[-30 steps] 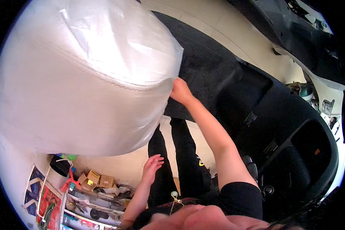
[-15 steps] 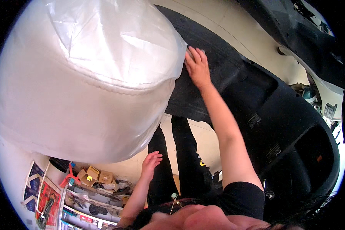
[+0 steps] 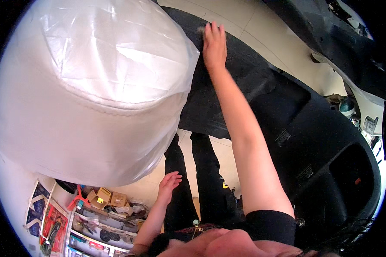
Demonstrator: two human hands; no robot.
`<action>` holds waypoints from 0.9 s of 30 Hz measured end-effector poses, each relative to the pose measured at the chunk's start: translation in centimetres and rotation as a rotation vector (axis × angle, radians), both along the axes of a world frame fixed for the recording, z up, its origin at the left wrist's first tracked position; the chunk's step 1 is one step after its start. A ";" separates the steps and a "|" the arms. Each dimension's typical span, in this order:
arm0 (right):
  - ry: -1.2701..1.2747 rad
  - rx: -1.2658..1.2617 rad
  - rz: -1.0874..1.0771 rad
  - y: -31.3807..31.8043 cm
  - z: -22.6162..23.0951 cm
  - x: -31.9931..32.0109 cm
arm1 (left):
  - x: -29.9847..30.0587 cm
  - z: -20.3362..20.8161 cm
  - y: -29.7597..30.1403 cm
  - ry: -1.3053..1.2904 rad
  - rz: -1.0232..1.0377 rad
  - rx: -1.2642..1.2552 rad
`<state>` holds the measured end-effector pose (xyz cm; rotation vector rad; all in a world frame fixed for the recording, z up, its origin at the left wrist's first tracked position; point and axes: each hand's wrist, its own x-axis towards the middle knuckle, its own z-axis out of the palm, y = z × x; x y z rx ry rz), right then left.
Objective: The person wrings out a cloth and wipes down the floorboard of an electric scooter. They then peel protective film from another electric scooter and wipe its front fairing and side panels using the cloth.
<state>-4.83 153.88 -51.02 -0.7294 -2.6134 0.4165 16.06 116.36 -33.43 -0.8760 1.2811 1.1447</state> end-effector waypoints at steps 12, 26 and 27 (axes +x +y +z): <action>0.050 -0.034 0.366 -0.8 0.6 1.9 | -0.2 -0.7 -0.3 0.003 -0.015 -0.074; 0.159 -0.211 0.491 -0.7 -0.3 -8.0 | -1.2 -1.2 0.2 0.017 -0.039 -0.060; -0.028 -0.298 0.305 0.0 0.0 -8.1 | -1.1 -1.3 -0.4 0.023 -0.031 -0.068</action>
